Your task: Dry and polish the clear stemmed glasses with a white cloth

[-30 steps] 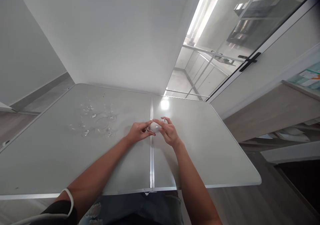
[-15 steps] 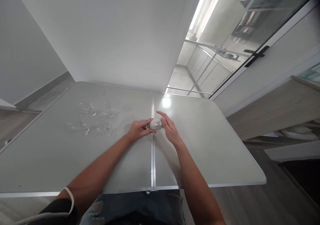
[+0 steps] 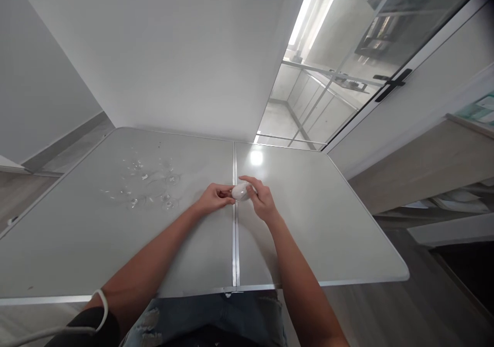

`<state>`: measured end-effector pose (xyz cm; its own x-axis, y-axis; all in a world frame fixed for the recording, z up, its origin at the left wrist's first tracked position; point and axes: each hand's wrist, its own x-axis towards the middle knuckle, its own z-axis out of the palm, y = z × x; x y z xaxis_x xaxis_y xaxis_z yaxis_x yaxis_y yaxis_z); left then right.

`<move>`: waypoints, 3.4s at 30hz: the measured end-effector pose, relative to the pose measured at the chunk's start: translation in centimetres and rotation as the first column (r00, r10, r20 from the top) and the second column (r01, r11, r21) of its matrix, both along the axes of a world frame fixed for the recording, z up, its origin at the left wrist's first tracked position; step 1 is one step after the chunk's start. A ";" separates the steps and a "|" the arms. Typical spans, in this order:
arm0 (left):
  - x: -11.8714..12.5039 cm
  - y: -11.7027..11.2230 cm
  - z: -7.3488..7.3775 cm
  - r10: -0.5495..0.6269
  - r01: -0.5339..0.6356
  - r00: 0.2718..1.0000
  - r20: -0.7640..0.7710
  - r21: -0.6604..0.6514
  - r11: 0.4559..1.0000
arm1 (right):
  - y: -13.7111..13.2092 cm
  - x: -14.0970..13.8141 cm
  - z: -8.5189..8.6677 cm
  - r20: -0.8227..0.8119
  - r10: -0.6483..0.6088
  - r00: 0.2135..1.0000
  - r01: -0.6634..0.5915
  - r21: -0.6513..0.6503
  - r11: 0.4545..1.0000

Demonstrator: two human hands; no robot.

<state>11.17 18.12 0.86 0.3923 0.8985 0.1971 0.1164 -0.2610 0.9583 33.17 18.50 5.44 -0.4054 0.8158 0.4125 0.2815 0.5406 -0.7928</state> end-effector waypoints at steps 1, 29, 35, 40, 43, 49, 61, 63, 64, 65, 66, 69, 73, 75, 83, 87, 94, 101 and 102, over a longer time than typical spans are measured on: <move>0.4 -0.1 -0.2 0.111 -0.101 0.992 -0.066 0.142 0.985 | 0.1 -0.1 0.1 -0.037 -0.040 0.999 0.037 -0.089 0.995; 2.4 -0.3 -0.8 0.244 -0.225 0.944 0.221 -0.110 0.968 | 1.1 -0.9 -0.8 -0.590 -0.587 0.555 0.389 -0.440 0.809; 1.4 0.5 -0.3 0.306 -0.254 0.883 0.355 -0.188 0.949 | 3.3 -0.3 -2.6 -0.690 -0.605 0.396 0.343 -0.500 0.795; 1.3 0.4 -0.7 0.059 0.001 0.960 0.275 -0.212 0.977 | 1.6 -2.8 -2.2 -0.728 -0.276 0.627 -0.186 -0.485 0.855; 1.4 0.4 -0.9 -0.050 0.099 0.967 0.249 -0.188 0.977 | 1.0 -3.4 -1.7 -0.740 -0.233 0.631 -0.284 -0.500 0.818; 1.6 0.4 -0.7 0.190 -0.151 0.928 0.319 -0.143 0.978 | 0.6 -3.8 -1.9 -0.708 -0.172 0.685 -0.218 -0.424 0.879; 1.7 -0.3 -0.5 0.370 -0.310 0.910 -0.188 0.286 0.907 | 0.3 -2.9 -2.4 -0.203 -0.145 0.968 0.186 0.198 0.962; 1.7 -0.4 -0.3 0.400 -0.308 0.886 -0.233 0.349 0.885 | 0.4 -2.9 -1.8 -0.276 -0.181 0.944 0.201 0.048 0.978; 1.7 -0.5 -0.3 0.403 -0.308 0.886 -0.231 0.356 0.882 | 0.4 -2.9 -1.6 -0.316 -0.177 0.932 0.165 -0.063 0.984; 1.8 -0.5 -0.2 0.392 -0.308 0.895 -0.211 0.343 0.888 | 0.4 -2.9 -1.4 -0.368 -0.158 0.916 0.096 -0.182 0.979; 1.8 -0.5 -0.1 0.365 -0.302 0.914 -0.176 0.305 0.903 | 0.4 -3.0 -1.3 -0.437 -0.131 0.890 0.000 -0.286 0.958; 1.9 -0.5 0.1 0.161 -0.162 0.987 0.007 0.041 0.986 | 0.5 -3.2 -1.3 -0.665 -0.069 0.743 -0.296 -0.420 0.858; 1.7 -0.4 0.1 -0.166 0.238 0.956 0.243 -0.308 0.921 | 0.6 -3.4 -1.5 -0.755 0.002 0.655 -0.475 -0.410 0.779; 1.8 -0.3 0.0 -0.190 0.261 0.952 0.239 -0.318 0.911 | 0.5 -3.5 -1.5 -0.741 0.008 0.672 -0.454 -0.403 0.795; 2.6 -0.3 -0.6 0.410 -0.338 0.877 -0.249 0.285 0.897 | -0.7 -4.5 -1.3 -0.378 -0.481 0.791 0.406 -0.264 0.875; 2.4 -0.4 -0.4 0.133 -0.131 0.984 -0.117 0.032 0.991 | -0.2 -3.9 -1.2 -0.563 -0.262 0.784 0.030 -0.387 0.922; 2.3 -0.4 -0.4 -0.037 0.048 0.997 0.070 -0.173 0.984 | 0.2 -4.0 -1.5 -0.702 -0.142 0.698 -0.230 -0.408 0.884; 2.7 -0.7 -0.2 0.292 -0.280 0.949 -0.121 0.105 0.954 | -0.6 -4.3 -1.1 -0.504 -0.326 0.800 0.154 -0.352 0.923; 2.7 -0.7 -0.1 0.195 -0.196 0.978 -0.067 0.002 0.981 | -0.5 -4.2 -1.1 -0.562 -0.283 0.777 0.053 -0.390 0.919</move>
